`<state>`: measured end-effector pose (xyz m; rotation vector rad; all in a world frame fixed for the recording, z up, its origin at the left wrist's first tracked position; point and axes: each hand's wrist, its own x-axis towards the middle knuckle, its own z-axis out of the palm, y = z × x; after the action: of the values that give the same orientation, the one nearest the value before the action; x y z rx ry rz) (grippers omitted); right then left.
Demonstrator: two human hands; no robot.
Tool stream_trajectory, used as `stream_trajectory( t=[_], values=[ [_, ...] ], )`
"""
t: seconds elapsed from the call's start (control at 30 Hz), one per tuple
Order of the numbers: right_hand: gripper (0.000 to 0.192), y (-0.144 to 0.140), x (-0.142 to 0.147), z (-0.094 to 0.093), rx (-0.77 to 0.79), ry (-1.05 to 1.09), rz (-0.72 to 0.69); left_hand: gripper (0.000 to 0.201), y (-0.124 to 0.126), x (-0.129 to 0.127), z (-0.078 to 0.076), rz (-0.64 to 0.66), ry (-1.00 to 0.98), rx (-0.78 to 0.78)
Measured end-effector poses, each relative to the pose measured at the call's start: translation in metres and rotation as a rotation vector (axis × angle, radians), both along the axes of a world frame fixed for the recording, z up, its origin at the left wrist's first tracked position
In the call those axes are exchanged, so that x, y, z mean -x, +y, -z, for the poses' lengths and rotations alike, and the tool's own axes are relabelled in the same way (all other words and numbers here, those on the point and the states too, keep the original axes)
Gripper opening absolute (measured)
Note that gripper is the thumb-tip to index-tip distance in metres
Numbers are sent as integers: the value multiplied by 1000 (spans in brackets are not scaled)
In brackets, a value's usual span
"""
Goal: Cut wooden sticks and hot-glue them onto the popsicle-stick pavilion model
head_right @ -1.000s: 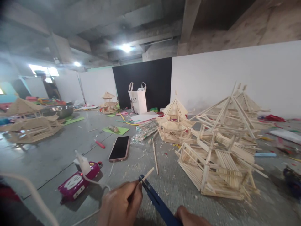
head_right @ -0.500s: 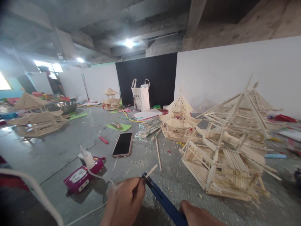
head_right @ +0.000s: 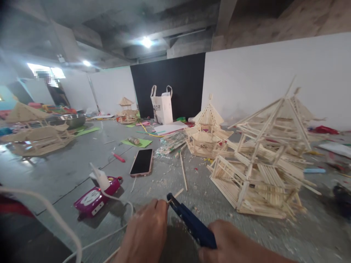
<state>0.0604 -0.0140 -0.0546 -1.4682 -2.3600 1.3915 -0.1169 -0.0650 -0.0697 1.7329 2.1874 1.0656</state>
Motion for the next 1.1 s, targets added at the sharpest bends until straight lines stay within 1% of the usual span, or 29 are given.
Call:
stream_trajectory(
  t=[0.07,0.13,0.23,0.3,0.37,0.5,0.6,0.7,0.77,0.83,0.87,0.97,1.0,1.07,1.1],
  values=[
    [32,-2,2,-1,122,25,-43,23,2,-1,5,53,109,4],
    [42,-2,6,0,190,48,-65,23,4,-2,10,80,183,-3],
    [49,-2,11,0,245,60,-13,22,5,-1,14,71,203,-36],
    [53,-4,13,-1,311,33,23,22,4,-1,13,74,208,-48],
    [57,-5,14,-4,380,6,34,22,5,-1,12,94,259,-38],
    [56,0,12,-7,430,35,32,27,7,-1,8,148,455,-4],
    [52,9,9,-1,446,48,10,29,10,0,8,151,559,27],
    [46,19,7,8,442,-26,30,27,13,0,8,150,677,159],
    [43,23,8,8,399,-87,50,26,14,0,4,163,717,231],
    [40,23,11,0,367,-109,60,26,17,1,-3,160,686,243],
    [37,21,13,-7,395,-108,73,26,21,3,-8,148,644,230],
    [28,8,12,-32,557,-117,157,23,40,11,-23,69,500,182],
    [27,2,9,-38,566,-119,189,22,49,14,-27,53,470,177],
    [22,-9,-4,-41,482,-101,219,25,71,20,-31,64,416,184],
    [17,-13,-13,-37,406,-73,217,27,82,21,-32,78,390,194]
  ],
)
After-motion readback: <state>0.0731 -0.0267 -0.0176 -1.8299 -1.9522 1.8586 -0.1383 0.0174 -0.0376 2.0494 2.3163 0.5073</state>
